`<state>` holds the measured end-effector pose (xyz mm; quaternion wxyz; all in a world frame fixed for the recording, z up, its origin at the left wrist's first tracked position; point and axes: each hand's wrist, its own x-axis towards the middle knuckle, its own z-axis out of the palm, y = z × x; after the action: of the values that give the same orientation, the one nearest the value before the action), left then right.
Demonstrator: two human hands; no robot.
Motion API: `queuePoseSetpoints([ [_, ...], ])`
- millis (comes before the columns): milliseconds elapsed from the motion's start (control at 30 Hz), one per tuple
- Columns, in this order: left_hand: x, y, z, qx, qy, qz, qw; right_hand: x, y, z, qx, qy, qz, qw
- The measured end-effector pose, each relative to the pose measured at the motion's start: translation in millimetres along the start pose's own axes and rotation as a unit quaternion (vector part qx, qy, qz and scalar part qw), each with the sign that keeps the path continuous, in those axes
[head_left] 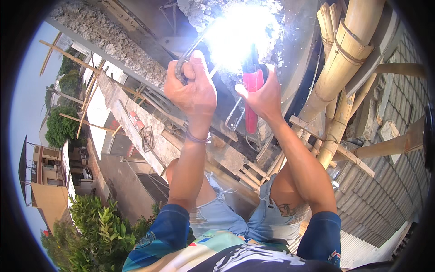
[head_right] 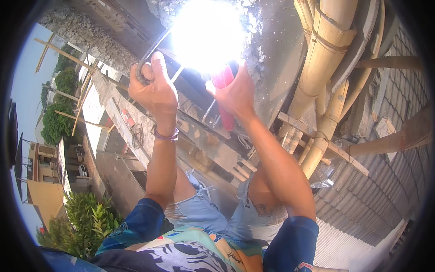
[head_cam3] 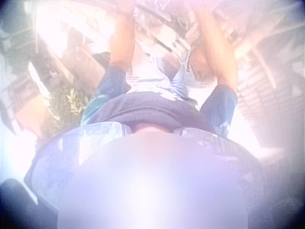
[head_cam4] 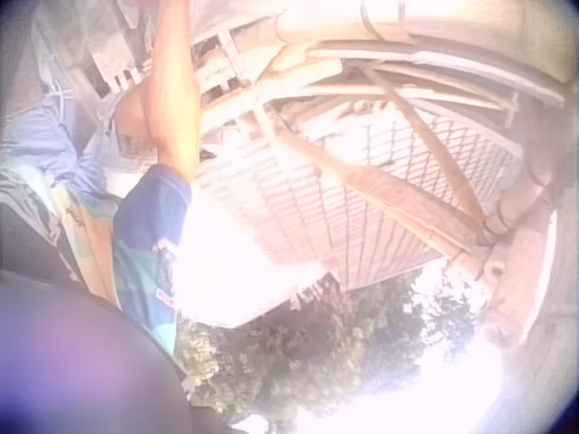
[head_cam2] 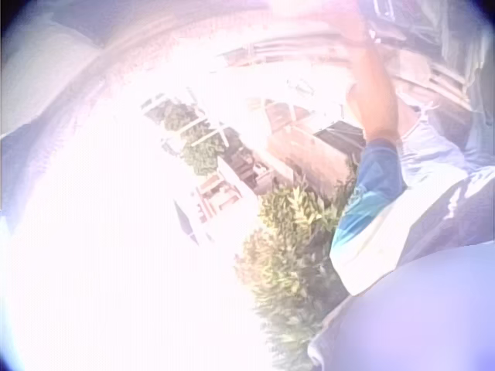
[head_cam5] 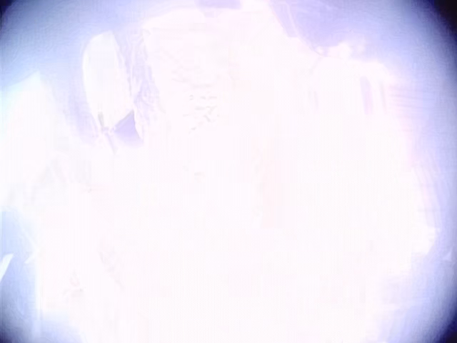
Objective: The person welds metal rebar to a concrete structure using a handheld welding torch. They position the rebar, apply the weld, and adjust the rebar as needed while working on a bamboo scaffold.
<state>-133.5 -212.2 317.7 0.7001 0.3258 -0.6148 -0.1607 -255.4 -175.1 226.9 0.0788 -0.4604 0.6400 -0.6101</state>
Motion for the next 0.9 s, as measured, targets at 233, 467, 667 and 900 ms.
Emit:
queuePoseSetpoints([
  [233, 0, 2, 0, -0.067, -0.011, -0.028, 0.997, 2, -4, -26, 0.154, 0.041, 0.054, 0.986],
  [467, 0, -1, -2, -0.022, -0.012, 0.014, 1.0, 15, 7, -36, 0.221, 0.032, 0.055, 0.973],
  [667, 0, 5, -1, -0.043, -0.006, -0.007, 0.999, 14, 6, -35, 0.155, 0.01, 0.031, 0.987],
  [900, 0, 6, 2, -0.053, 0.0, 0.0, 0.999, 16, 6, -30, 0.138, -0.036, 0.016, 0.99],
])
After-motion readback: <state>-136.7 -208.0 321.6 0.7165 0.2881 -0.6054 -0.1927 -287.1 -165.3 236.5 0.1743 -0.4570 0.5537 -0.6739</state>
